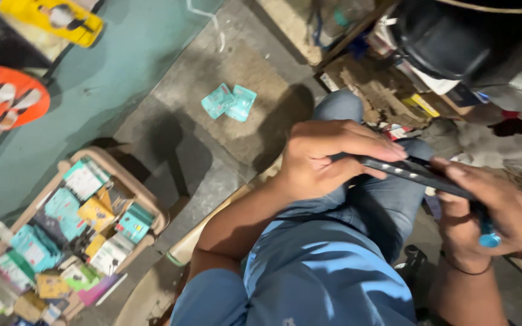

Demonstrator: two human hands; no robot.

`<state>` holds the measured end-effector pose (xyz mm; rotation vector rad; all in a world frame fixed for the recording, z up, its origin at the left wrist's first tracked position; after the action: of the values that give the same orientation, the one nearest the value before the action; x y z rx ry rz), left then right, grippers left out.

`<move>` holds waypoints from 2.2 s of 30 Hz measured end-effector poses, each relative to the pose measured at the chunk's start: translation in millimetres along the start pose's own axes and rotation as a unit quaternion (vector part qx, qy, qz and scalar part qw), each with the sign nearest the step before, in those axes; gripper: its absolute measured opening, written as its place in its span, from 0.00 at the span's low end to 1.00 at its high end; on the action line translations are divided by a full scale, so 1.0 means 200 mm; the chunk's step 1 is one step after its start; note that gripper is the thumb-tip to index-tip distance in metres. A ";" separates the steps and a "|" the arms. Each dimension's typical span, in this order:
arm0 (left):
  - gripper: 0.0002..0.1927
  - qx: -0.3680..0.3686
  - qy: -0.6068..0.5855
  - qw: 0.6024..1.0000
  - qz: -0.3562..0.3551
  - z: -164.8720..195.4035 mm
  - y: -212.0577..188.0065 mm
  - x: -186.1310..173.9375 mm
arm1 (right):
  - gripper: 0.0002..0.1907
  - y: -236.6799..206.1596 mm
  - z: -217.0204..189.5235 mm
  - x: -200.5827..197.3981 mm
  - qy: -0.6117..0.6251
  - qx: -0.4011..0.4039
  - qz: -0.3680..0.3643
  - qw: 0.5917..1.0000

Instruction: The person disassembles a black smartphone, removes the back cover, and uses a blue screwdriver to adjust internal components while the device is connected to a charger. They repeatedly open and close the phone, inspect the motherboard, and reattach the back cover.

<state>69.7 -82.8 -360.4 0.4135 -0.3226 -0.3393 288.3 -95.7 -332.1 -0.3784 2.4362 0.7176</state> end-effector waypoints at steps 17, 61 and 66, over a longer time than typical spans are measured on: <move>0.22 -0.003 0.134 0.991 -0.021 0.03 -0.07 0.05 | 0.14 -0.24 0.39 0.00 0.148 0.066 -0.051 0.986; 0.16 -0.086 0.053 0.991 0.088 -0.12 -0.50 0.21 | 0.15 -0.32 0.11 0.14 0.055 0.096 -0.130 0.985; 0.15 -0.098 0.054 0.990 0.082 -0.15 -0.51 0.27 | 0.16 -0.33 0.08 0.15 0.001 0.091 -0.174 0.981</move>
<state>102.4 -181.7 -418.9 0.2086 -0.2139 -0.1849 298.7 -142.5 -388.1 -0.7069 2.3267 0.3403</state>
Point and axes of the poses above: each hand's wrist, its own y-axis towards the middle knuckle, its own x-axis out of the palm, z = x × y, the point moved 8 cm from there along y, towards the middle knuckle, and after that the axes turned 9 degrees about -z, right-handed, at the moved point
